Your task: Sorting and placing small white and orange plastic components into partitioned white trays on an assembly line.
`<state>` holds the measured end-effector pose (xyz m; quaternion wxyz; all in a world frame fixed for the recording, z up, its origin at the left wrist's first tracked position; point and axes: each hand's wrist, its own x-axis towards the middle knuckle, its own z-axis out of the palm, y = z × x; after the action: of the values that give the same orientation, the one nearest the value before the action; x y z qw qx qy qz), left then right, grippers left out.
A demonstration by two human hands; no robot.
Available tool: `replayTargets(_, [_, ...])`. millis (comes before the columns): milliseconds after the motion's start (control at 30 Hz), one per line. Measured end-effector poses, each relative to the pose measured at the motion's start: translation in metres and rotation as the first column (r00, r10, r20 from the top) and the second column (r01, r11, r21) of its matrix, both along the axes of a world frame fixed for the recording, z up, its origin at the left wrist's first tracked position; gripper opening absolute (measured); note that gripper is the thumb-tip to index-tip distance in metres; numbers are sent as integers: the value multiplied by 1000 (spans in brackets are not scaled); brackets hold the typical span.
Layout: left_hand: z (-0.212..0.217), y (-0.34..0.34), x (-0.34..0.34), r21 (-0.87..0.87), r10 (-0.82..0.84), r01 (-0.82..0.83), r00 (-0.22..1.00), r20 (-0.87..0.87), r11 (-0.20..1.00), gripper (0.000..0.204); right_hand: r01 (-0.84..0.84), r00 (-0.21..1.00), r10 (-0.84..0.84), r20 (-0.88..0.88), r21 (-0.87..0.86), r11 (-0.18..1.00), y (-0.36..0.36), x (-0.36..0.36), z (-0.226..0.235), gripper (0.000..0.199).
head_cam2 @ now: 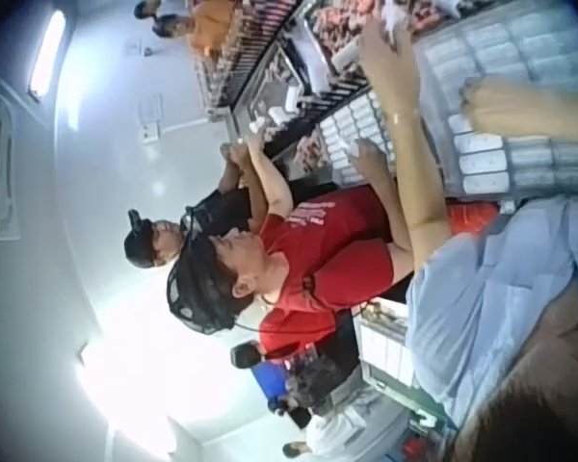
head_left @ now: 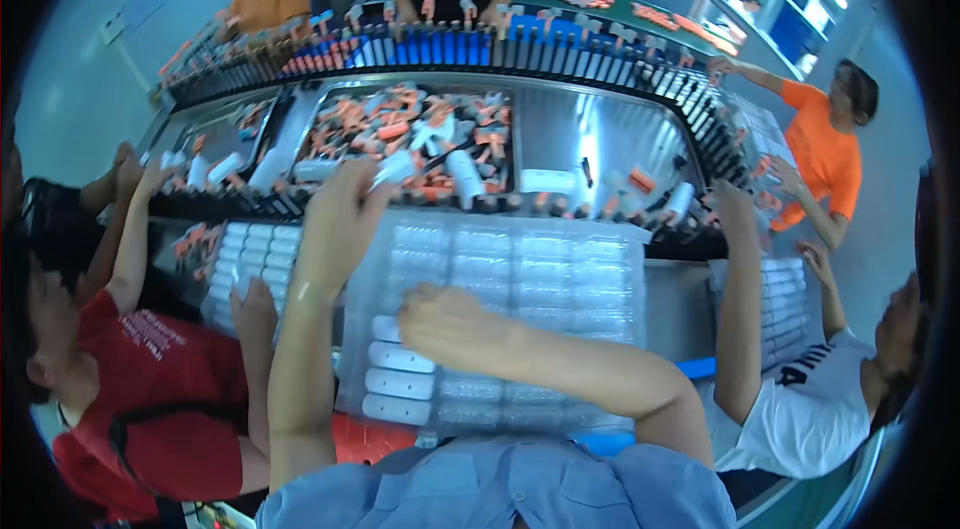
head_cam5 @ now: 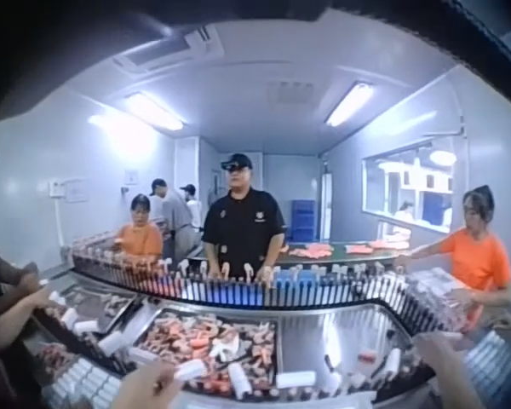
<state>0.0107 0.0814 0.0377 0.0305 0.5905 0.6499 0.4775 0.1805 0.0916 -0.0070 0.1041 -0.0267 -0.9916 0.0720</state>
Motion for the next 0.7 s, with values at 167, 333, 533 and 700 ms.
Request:
replayTargets(167, [3,-102,30,-30,-6,3,994,-106,1000,11,64,998,-62,-30,58,996,-8,-2,-7,13])
replayTargets(333, [-20,-142,40,-157,-184,157,966,-180,975,19,-19,996,-5,-84,-289,957,12,16,26,29])
replayTargets(533, [-32,-119,55,-414,-364,239,896,-255,878,26,196,966,-257,20,-705,681,38,65,62,33])
replayTargets(700, [-22,-102,54,-525,-484,283,823,-296,802,30,227,944,-328,-41,-641,733,36,102,57,39])
